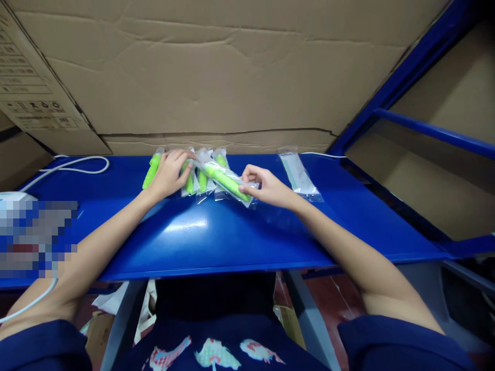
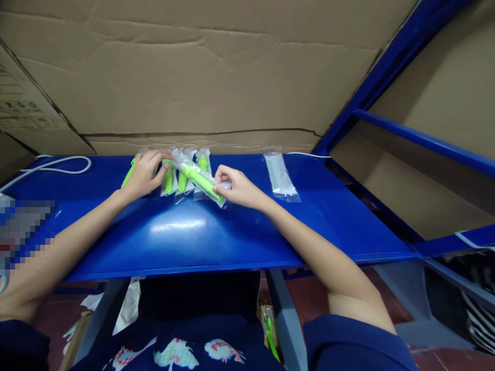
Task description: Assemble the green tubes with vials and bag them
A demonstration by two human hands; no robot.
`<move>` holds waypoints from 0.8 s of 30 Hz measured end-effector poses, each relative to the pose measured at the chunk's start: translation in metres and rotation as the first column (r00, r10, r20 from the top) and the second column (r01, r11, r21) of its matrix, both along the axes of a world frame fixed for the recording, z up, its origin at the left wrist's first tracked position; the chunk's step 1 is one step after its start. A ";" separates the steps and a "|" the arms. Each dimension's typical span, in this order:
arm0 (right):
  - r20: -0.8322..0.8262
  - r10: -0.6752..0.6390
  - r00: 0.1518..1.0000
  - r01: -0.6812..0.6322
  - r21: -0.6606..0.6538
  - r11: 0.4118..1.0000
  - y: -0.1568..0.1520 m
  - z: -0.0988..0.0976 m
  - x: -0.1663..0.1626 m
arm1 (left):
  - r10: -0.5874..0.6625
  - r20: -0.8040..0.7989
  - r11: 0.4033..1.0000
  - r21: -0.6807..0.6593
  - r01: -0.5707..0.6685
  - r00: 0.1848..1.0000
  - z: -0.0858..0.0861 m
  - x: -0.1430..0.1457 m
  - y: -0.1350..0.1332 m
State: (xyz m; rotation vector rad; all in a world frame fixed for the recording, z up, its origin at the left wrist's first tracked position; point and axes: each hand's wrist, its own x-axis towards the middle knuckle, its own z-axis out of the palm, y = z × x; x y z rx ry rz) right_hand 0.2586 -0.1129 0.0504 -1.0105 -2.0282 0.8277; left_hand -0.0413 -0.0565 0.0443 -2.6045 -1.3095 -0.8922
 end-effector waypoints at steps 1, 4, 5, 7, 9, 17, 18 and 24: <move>-0.003 0.026 1.000 -0.027 -0.008 1.000 -0.001 -0.001 -0.002 | 0.031 0.009 0.999 -0.027 -0.030 0.999 -0.001 -0.002 0.002; -0.007 0.076 0.997 -0.076 -0.025 0.997 -0.002 -0.005 -0.002 | 0.070 0.037 0.987 -0.146 -0.064 0.997 -0.004 -0.009 0.011; -0.004 0.083 0.997 -0.083 -0.027 0.996 -0.001 -0.006 -0.002 | 0.054 0.071 0.979 -0.199 -0.038 0.996 -0.005 -0.011 0.015; 0.005 0.087 0.996 -0.086 -0.028 0.996 0.000 -0.008 0.000 | 0.012 0.190 0.947 -0.317 0.050 0.982 -0.007 -0.016 0.021; 0.011 0.089 0.996 -0.089 -0.032 0.996 0.002 -0.008 0.002 | 0.000 0.334 0.900 -0.410 0.145 0.943 -0.007 -0.021 0.027; -0.049 0.086 0.995 -0.088 -0.043 0.995 0.010 -0.011 0.008 | -0.108 0.544 0.762 -0.492 0.421 0.832 -0.004 -0.036 0.033; -0.056 0.090 0.994 -0.093 -0.056 0.994 0.011 -0.011 0.008 | -0.124 0.536 0.762 -0.488 0.427 0.835 -0.002 -0.036 0.033; -0.030 0.110 0.994 -0.112 -0.096 0.989 0.011 -0.009 0.009 | -0.090 0.511 0.777 -0.501 0.381 0.855 0.006 -0.037 0.030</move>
